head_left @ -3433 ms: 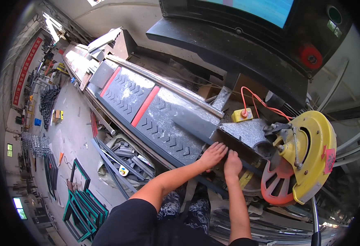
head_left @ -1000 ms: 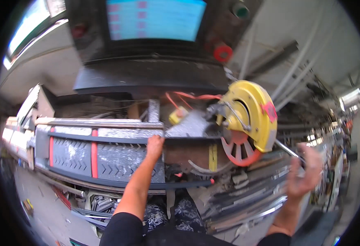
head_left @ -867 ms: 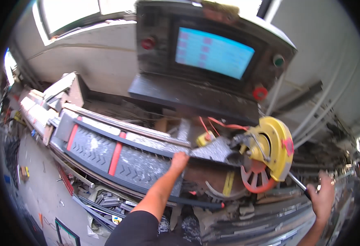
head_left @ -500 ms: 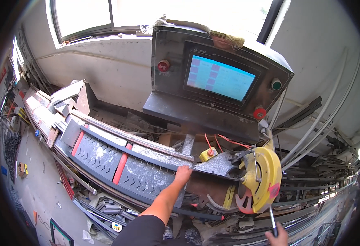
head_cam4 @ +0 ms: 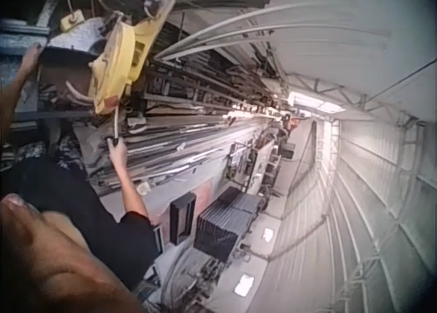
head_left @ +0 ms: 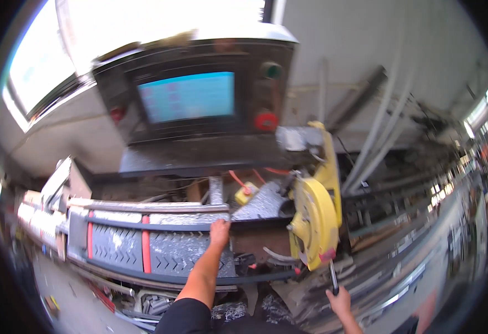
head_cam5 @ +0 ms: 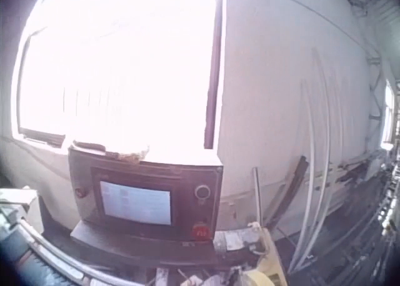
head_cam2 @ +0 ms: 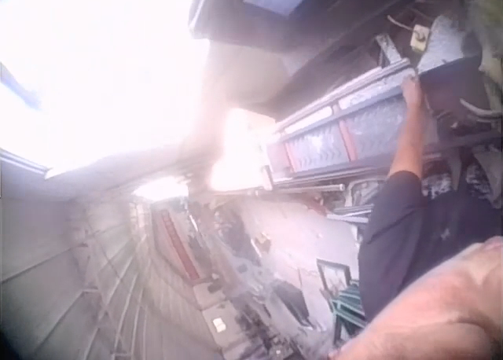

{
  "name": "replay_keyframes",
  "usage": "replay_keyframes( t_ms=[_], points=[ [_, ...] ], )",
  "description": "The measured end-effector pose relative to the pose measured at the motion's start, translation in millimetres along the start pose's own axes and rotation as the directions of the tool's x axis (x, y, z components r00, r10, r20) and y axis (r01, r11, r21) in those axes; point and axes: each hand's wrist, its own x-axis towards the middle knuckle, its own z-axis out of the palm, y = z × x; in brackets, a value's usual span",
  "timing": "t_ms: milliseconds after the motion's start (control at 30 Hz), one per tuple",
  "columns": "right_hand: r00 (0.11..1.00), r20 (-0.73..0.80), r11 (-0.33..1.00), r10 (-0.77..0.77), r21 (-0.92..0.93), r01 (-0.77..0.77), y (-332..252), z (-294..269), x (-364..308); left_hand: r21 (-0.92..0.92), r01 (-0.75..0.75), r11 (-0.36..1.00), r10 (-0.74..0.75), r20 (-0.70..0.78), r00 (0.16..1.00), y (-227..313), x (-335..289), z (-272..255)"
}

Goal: The person operates a console to control a machine, positions long metal strips onto the cutting platform, and uses a saw to cut them into sections. They then move to another area and place the cut strips into a green metal frame on the floor.

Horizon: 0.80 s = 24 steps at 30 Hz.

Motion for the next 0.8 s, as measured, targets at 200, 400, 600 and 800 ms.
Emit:
replay_keyframes(
  t_ms=[200, 400, 600, 800],
  points=[
    [1.000, 0.013, 1.000, -0.004, -0.025, 0.004, -3, 5, 0, -0.055, -0.088, 0.995, 0.086, -0.033, 0.996, -10, 7, 8],
    [0.996, 0.075, 0.997, 0.048, 0.061, -0.053, 4, 19, -1, -0.036, -0.139, 0.990, 0.136, -0.068, 0.988, -11, 8, 4],
    [0.997, 0.067, 0.997, 0.042, 0.068, -0.046, 16, 40, 3, -0.022, -0.126, 0.992, 0.126, -0.005, 0.992, -9, 10, 1],
    [0.996, 0.065, 0.993, 0.067, 0.091, -0.073, 29, 72, 13, -0.014, -0.105, 0.994, 0.106, 0.020, 0.994, -7, 13, -1]
  ],
)
